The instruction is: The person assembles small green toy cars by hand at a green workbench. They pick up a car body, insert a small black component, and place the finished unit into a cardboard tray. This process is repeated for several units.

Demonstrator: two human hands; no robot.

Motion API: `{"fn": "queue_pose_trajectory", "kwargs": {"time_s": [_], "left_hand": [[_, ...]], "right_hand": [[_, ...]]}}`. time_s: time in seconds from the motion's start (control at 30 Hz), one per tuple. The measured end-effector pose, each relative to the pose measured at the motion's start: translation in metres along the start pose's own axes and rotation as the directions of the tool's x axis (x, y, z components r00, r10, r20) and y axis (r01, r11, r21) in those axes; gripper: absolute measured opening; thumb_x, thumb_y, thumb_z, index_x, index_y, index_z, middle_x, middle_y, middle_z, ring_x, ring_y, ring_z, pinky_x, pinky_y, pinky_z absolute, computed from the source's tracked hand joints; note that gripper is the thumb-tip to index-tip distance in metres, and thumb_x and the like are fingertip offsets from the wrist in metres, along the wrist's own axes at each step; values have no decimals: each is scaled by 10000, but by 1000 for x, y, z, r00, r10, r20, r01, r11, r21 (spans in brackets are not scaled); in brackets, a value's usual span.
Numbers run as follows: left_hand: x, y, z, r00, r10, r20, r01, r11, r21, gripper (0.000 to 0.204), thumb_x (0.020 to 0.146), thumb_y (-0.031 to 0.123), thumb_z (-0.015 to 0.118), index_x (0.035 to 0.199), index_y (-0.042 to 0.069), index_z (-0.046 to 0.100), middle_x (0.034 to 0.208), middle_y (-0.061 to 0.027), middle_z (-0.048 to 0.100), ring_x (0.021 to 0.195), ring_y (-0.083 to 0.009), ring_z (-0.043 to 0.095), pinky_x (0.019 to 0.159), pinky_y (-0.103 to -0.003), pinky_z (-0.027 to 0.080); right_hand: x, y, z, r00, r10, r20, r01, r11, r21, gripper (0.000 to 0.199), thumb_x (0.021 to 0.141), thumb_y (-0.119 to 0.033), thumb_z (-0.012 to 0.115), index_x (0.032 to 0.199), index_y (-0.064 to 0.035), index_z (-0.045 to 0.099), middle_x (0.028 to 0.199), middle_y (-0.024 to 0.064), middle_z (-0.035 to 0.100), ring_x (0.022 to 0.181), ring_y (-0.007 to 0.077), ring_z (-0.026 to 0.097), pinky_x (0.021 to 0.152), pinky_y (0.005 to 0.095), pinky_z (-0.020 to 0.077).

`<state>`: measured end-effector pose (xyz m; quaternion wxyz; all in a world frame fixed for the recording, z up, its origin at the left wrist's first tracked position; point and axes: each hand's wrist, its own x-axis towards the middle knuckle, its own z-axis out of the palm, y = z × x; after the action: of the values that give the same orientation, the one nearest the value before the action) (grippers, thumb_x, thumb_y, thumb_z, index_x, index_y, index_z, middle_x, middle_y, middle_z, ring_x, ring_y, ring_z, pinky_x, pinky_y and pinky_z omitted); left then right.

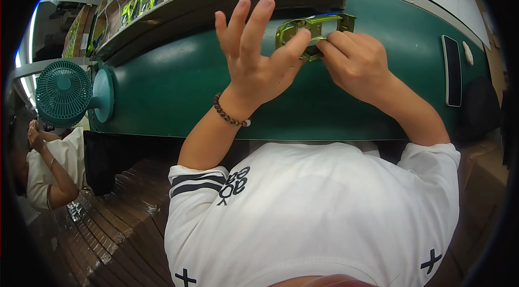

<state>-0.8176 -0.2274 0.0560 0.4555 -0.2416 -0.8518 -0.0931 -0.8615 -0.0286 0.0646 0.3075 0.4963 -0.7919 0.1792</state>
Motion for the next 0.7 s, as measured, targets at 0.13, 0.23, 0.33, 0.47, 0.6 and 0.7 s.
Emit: {"fn": "queue_pose_trajectory", "kwargs": {"time_s": [0.13,0.23,0.33,0.47,0.6,0.7], "left_hand": [[-5,5,10,991,116,-63,-112,992,65,165,681,197,741,827,270,719,1271,-29,547,1262,-283,364,1126,-499,89],[-6,15,11,992,-11,129,9,1000,22,127,667,169,736,768,245,716,1196,106,596,1252,-243,345,1117,-476,52],[-14,16,16,983,-14,183,17,1000,-18,120,658,161,738,746,240,712,1204,132,591,1249,-231,347,1109,-462,48],[-21,7,24,991,35,132,-29,998,-49,123,651,161,746,743,236,712,1215,153,583,1245,-217,350,1105,-451,53],[-22,3,29,995,21,96,-10,993,-120,125,652,192,755,758,244,713,1231,137,580,1252,-210,342,1091,-458,67],[-18,2,27,982,-40,185,98,944,-314,223,608,115,790,804,151,690,1268,-7,548,1187,-254,426,1011,-421,301]], "right_hand": [[-2,-5,2,1000,29,2,-29,999,-36,91,617,-95,608,667,-67,537,666,25,443,569,153,513,485,286,414],[-11,-5,10,999,32,30,-31,999,-33,86,620,-98,610,660,-69,539,677,26,454,595,158,512,503,286,419],[-19,0,12,999,13,51,-11,999,-41,87,628,-105,613,665,-78,539,692,24,470,636,164,511,521,285,421],[-20,3,12,998,14,66,-7,994,-112,100,643,-119,623,682,-94,534,705,17,481,684,171,504,562,286,426],[-26,8,16,998,7,70,-1,996,-90,105,653,-124,627,736,-89,574,722,10,492,708,170,506,607,288,421],[-30,9,19,999,-22,35,25,998,-66,128,659,-121,623,779,-78,606,740,7,506,720,169,510,616,287,415]]}}
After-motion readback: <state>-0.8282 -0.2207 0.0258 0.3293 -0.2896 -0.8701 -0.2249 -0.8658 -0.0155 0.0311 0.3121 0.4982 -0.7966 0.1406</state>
